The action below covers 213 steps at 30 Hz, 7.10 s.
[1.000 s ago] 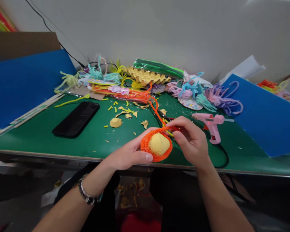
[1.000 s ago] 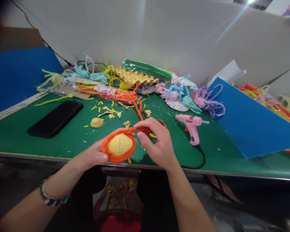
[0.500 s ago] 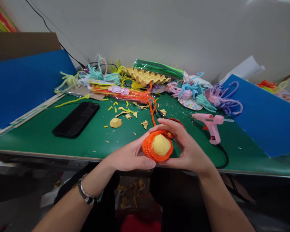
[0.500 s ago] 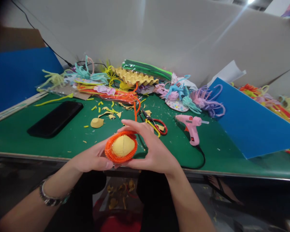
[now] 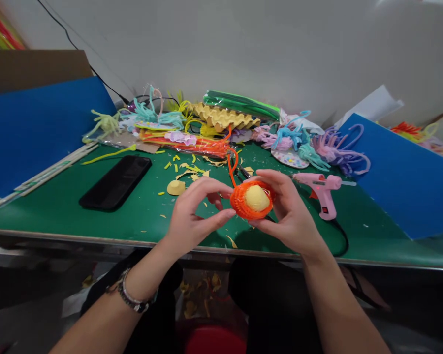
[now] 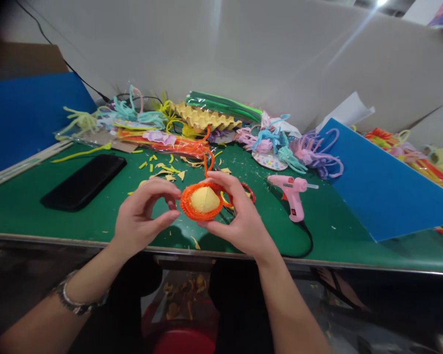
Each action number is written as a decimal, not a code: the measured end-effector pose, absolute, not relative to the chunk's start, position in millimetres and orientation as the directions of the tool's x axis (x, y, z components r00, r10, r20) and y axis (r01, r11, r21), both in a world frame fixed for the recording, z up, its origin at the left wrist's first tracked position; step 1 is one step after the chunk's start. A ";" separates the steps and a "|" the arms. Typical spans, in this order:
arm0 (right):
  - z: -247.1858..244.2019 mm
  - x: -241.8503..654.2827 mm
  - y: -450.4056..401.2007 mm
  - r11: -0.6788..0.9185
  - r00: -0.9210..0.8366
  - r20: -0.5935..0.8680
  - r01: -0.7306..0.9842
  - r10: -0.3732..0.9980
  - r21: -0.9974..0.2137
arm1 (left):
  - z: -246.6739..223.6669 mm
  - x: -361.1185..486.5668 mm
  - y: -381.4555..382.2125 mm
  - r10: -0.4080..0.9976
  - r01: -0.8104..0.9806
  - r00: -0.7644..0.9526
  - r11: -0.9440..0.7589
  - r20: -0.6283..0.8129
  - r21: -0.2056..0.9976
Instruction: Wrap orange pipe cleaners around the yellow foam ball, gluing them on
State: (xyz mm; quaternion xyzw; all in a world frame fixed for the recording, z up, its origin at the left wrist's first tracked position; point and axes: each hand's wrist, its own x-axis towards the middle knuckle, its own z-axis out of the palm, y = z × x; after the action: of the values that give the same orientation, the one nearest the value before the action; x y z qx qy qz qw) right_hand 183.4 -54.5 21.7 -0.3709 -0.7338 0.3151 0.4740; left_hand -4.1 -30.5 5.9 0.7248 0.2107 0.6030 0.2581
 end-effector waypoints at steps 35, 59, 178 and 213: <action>19.7 188.7 -51.6 0.557 -0.264 0.491 0.346 0.830 -0.755 | 12.4 -9.0 -24.2 0.878 -0.167 -0.120 -0.478 0.463 0.862; 21.6 186.8 -52.0 0.550 -0.277 0.475 0.380 0.835 -0.744 | 16.9 -21.2 -18.9 0.924 -0.475 0.199 -0.201 0.327 0.857; 20.9 184.7 -49.7 0.549 -0.323 0.496 0.721 0.806 -0.422 | 19.9 -14.1 -26.9 0.811 -0.547 0.502 0.030 0.299 0.837; 20.7 185.4 -50.2 0.555 -0.324 0.507 0.722 0.799 -0.414 | 18.1 -17.6 -21.8 0.917 -0.585 0.330 0.012 0.224 0.811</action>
State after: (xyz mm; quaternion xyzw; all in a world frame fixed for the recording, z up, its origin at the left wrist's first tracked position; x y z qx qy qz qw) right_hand 185.4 -50.2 20.7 -0.4685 -0.8116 0.0561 0.3446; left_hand -17.6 -21.8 18.1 0.4406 0.1883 0.5475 0.6860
